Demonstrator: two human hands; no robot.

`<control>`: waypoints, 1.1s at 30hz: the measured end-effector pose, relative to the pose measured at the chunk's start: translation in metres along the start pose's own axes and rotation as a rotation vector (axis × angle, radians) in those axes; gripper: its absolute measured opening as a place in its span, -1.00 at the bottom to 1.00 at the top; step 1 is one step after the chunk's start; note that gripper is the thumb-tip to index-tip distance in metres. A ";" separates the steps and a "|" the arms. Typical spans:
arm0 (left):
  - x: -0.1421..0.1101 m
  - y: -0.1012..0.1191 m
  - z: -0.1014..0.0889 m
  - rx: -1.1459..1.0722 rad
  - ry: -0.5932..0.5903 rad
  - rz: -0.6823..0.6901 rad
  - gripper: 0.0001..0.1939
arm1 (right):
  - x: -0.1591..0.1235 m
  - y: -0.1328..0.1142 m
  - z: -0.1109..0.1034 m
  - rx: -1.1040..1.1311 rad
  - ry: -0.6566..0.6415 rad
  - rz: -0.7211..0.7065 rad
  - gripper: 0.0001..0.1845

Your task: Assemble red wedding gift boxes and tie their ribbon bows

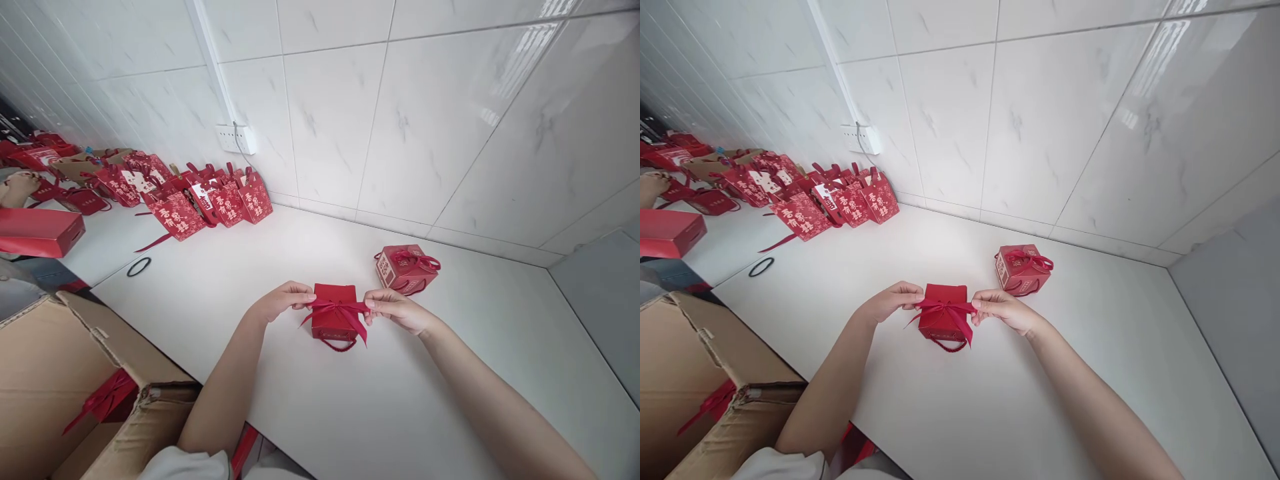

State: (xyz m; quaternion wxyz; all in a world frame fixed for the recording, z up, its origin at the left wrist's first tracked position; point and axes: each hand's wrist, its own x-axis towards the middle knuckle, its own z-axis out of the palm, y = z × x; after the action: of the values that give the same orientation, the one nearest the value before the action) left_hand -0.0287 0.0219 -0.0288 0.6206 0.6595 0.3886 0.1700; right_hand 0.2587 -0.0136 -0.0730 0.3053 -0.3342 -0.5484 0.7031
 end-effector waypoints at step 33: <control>-0.009 0.065 0.022 1.147 0.268 -0.593 0.22 | -0.006 0.054 0.029 0.243 -0.063 0.053 -0.76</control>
State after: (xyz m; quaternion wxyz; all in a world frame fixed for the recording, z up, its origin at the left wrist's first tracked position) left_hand 0.0011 0.0048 0.0317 0.1376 0.7238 0.6565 -0.1617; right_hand 0.2351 -0.0462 -0.1196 0.3076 -0.2867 -0.4596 0.7823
